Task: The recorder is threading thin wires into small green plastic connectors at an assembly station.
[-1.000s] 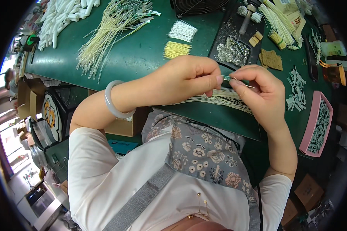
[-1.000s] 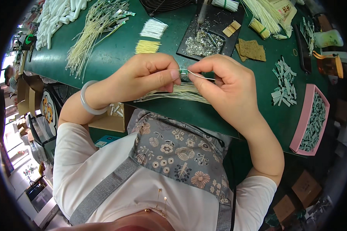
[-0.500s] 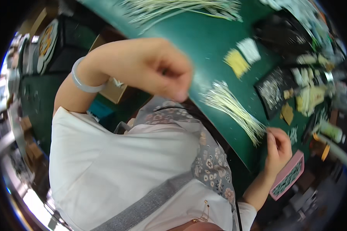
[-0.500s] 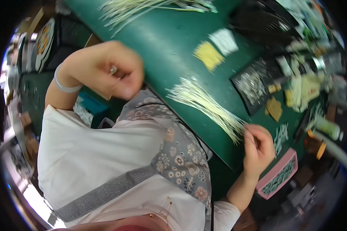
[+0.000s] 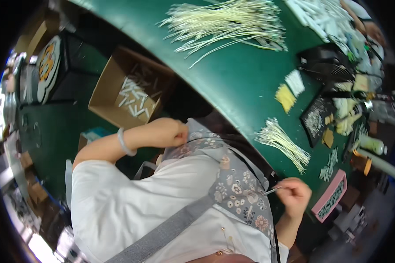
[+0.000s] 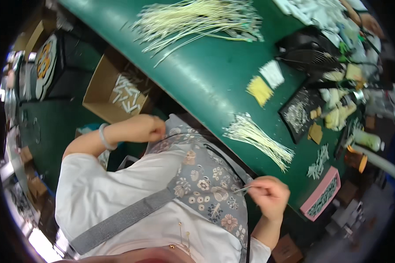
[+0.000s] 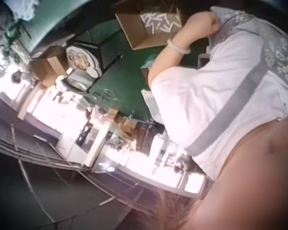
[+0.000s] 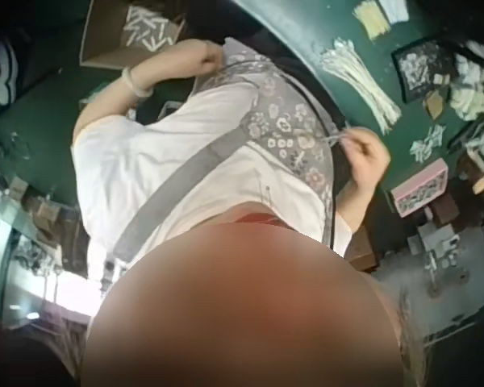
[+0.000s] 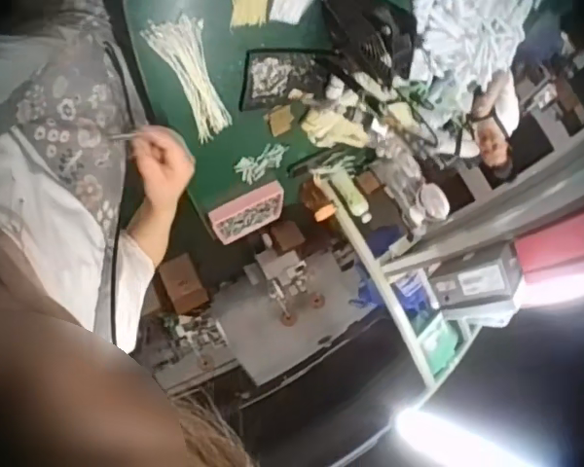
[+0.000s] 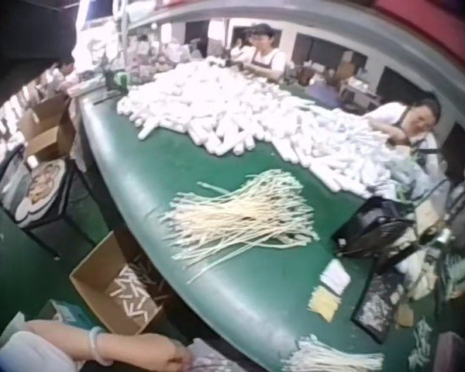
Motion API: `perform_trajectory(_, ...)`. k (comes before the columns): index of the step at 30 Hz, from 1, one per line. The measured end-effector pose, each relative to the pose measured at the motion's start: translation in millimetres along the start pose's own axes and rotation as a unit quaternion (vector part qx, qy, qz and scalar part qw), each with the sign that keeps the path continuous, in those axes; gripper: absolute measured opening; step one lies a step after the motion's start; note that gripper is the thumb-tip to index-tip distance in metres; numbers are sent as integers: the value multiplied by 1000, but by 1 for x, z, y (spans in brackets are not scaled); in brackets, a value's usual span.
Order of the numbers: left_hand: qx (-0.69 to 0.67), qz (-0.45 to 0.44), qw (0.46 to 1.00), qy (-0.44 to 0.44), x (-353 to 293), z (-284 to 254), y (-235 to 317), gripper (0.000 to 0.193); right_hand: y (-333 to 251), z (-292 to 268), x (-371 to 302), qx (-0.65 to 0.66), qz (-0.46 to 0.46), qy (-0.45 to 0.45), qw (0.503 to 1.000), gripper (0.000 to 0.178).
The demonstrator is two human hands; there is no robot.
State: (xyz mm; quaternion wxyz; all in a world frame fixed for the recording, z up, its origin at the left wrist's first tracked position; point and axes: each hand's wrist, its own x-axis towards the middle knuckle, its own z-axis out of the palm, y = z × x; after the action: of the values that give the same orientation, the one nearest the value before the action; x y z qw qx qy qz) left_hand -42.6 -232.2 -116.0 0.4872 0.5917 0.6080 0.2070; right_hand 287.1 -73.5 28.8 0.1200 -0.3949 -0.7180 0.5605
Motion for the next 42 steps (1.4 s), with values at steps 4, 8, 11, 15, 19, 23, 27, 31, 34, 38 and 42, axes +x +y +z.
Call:
perform_trajectory(4, -78, 73, 986, -126, 3, -73, 72, 13, -6, -2, 11, -40, -46, -171, 983, 13)
perform_trajectory(8, 15, 224, 974, 27, 39, -112, 128, 7, -11, -16, 4, -83, -3, -173, 981, 10)
perform_trajectory(11, 108, 269, 949, 126, 73, -115, 140, 8, -16, -18, 11, -145, -54, -189, 970, 12)
perform_trajectory(15, 142, 280, 942, 119, 84, -106, 144, 11, -8, -23, 5, -166, -111, -187, 962, 8)
perform_trajectory(19, -79, 234, 941, -233, 51, -88, 138, 14, 1, -37, -7, -184, -117, -120, 969, 8)
perform_trajectory(23, 43, 4, 977, -210, 30, -53, 62, 24, -2, -54, -10, -158, -102, -4, 982, 9)
perform_trajectory(27, 366, -155, 892, -215, 10, -18, -26, 36, 12, -67, 3, -179, -141, 46, 973, 10)
perform_trajectory(31, -39, 38, 982, -183, 15, -59, 100, 26, 17, -80, 23, -115, -90, 83, 986, 7)
perform_trajectory(34, 17, 86, 996, -23, 35, -91, 155, 23, 17, -84, 39, -123, -131, 84, 980, 8)
perform_trajectory(38, 95, 27, 990, -101, 45, -99, 130, 24, 24, -85, 44, -160, -136, 116, 971, 9)
perform_trajectory(42, 22, -213, 952, -217, 27, -83, 58, 30, 29, -79, 39, -111, -123, 120, 979, 9)
